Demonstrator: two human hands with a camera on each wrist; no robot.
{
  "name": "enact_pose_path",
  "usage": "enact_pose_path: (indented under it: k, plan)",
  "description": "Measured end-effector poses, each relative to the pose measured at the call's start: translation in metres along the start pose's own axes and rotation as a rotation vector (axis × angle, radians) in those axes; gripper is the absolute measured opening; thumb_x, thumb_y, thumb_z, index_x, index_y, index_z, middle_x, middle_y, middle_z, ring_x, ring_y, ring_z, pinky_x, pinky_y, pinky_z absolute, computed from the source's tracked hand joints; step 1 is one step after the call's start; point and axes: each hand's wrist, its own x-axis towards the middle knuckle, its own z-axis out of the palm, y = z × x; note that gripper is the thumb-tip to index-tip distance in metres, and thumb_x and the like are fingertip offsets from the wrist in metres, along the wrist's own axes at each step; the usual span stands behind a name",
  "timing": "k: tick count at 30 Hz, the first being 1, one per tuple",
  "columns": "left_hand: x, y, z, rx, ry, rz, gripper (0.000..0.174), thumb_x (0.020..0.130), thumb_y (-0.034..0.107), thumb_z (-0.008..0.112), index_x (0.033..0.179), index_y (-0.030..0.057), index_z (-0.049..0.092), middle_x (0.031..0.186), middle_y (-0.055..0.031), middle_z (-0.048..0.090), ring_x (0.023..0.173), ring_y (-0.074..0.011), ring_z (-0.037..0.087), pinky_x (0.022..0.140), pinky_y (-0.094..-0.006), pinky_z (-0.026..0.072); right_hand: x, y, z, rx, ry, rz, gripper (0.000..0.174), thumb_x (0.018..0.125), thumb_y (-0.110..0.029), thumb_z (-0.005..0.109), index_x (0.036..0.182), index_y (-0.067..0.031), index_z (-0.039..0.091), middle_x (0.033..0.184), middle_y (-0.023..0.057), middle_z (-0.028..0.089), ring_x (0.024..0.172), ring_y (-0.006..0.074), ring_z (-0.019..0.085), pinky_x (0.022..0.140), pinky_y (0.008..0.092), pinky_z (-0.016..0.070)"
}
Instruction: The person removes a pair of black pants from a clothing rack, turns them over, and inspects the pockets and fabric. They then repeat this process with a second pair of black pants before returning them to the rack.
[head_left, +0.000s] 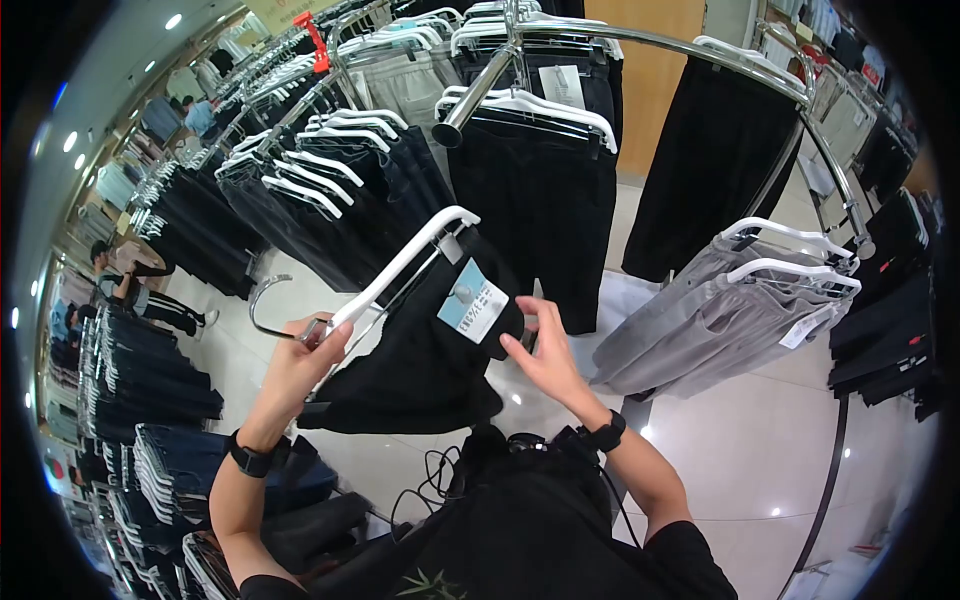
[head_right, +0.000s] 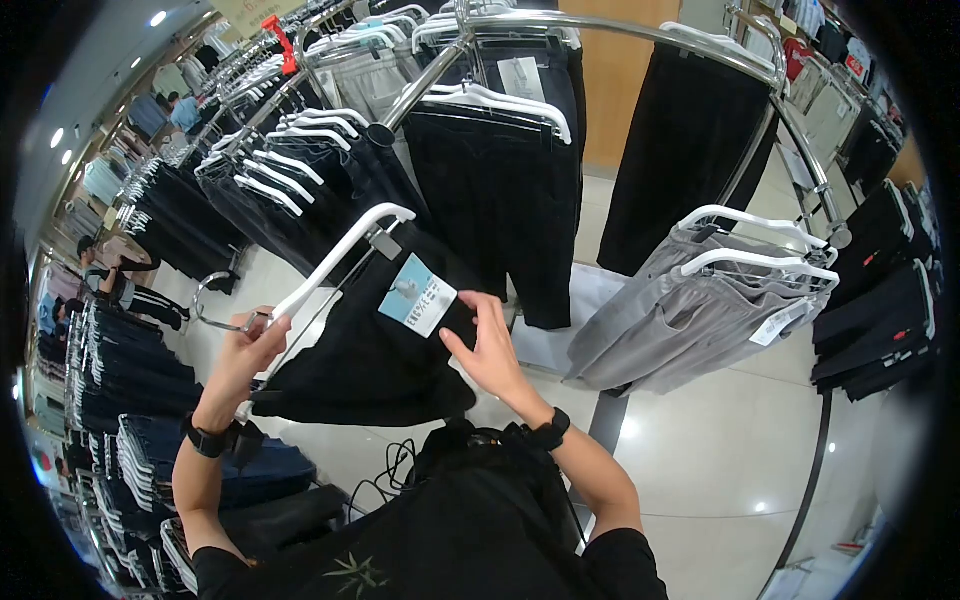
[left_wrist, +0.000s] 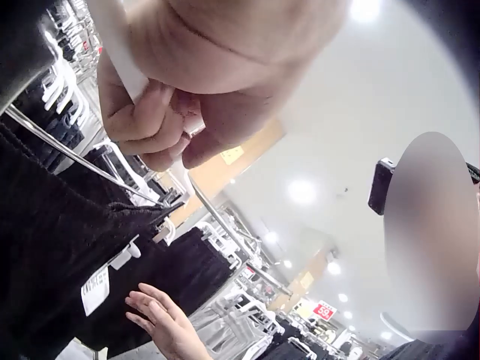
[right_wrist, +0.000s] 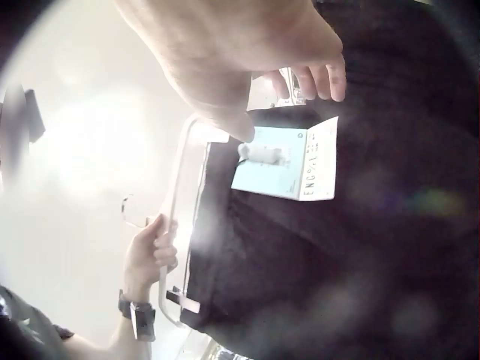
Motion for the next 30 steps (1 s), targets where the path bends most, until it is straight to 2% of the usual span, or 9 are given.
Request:
enact_pose_path:
  k: [10,14,15,18,20,22,24,29,30]
  plan:
    - [0.009,0.003,-0.028,0.253,-0.006,0.232,0.019,0.089,0.018,0.067,0.093,-0.0002,0.068,0.057,0.0037,0.049,0.052,-0.0033,0.037,0.048,-0.0231,0.027,0.016,0.016,0.014,0.996,-0.326,0.648,0.045,0.094,-0.021,0.062,0.129,0.0021,0.047,0.12,0.0118,0.059,0.108,0.0151,0.059,0.088,0.0274,0.0492]
    - [0.014,0.007,-0.033,0.291,-0.006,0.224,0.019,0.089,0.018,0.068,0.094,-0.0002,0.068,0.057,0.0033,0.049,0.053,-0.0036,0.038,0.048,-0.0231,0.0293,0.008,0.017,0.01,1.428,-0.388,0.674,0.058,0.099,-0.041,0.045,0.138,0.0018,0.04,0.135,0.0132,0.052,0.123,0.0229,0.051,0.103,0.0405,0.0405]
    - [0.016,0.006,-0.035,0.281,-0.02,0.241,0.018,0.089,0.017,0.068,0.094,-0.0002,0.068,0.057,0.003,0.05,0.053,-0.0037,0.039,0.048,-0.0232,0.0298,0.007,0.018,0.007,1.548,-0.445,0.614,0.067,0.098,-0.05,0.036,0.142,0.0013,0.037,0.141,0.0142,0.047,0.129,0.028,0.046,0.109,0.0466,0.0322]
    - [0.022,0.001,-0.041,0.246,-0.052,0.293,0.018,0.088,0.017,0.068,0.094,-0.0003,0.068,0.059,0.0019,0.052,0.053,-0.0044,0.041,0.048,-0.0233,0.0314,-0.001,0.015,0.012,1.814,-0.349,0.575,0.067,0.094,-0.046,0.037,0.142,0.001,0.036,0.143,0.016,0.045,0.131,0.0307,0.044,0.11,0.0477,0.0306]
    - [0.022,0.003,-0.041,0.215,-0.052,0.343,0.017,0.088,0.015,0.068,0.094,-0.0004,0.068,0.061,0.0008,0.054,0.054,-0.0051,0.043,0.049,-0.0234,0.0324,0.002,0.019,0.017,1.625,-0.414,0.471,0.056,0.087,-0.024,0.037,0.134,0.0037,0.047,0.139,0.0174,0.049,0.127,0.0327,0.048,0.108,0.0439,0.0353]
    - [0.024,0.003,-0.044,0.208,-0.107,0.364,0.016,0.088,0.014,0.068,0.093,-0.0005,0.068,0.064,-0.0011,0.057,0.056,-0.0057,0.045,0.05,-0.0235,0.0337,0.009,-0.002,0.015,0.508,-0.297,0.16,0.044,0.084,-0.014,0.044,0.121,0.0047,0.058,0.128,0.0188,0.057,0.108,0.0384,0.059,0.093,0.0408,0.0471]
    - [0.025,0.004,-0.047,0.204,-0.128,0.377,0.015,0.087,0.013,0.069,0.093,-0.0006,0.068,0.066,-0.0026,0.06,0.057,-0.0061,0.048,0.05,-0.0238,0.0348,0.024,-0.028,0.016,-0.262,-0.151,-0.466,0.029,0.073,0.004,0.052,0.1,0.0031,0.062,0.106,0.0198,0.059,0.1,0.037,0.058,0.09,0.0393,0.0476]
    - [0.026,0.01,-0.056,0.172,-0.157,0.365,0.015,0.086,0.012,0.07,0.092,-0.0009,0.068,0.068,-0.0051,0.063,0.057,-0.0072,0.051,0.051,-0.0246,0.0362,0.044,-0.024,0.0,-0.717,-0.261,-0.638,0.016,0.076,-0.005,0.057,0.09,-0.0003,0.063,0.098,0.0149,0.062,0.087,0.031,0.064,0.083,0.0394,0.0511]
    - [0.026,0.012,-0.058,0.178,-0.168,0.372,0.015,0.086,0.012,0.07,0.092,-0.001,0.068,0.068,-0.0051,0.062,0.057,-0.0078,0.051,0.051,-0.0247,0.0363,0.046,-0.025,0.001,-0.782,-0.399,-0.588,0.015,0.076,-0.006,0.058,0.089,-0.0015,0.064,0.096,0.0134,0.063,0.084,0.03,0.064,0.079,0.0392,0.0517]
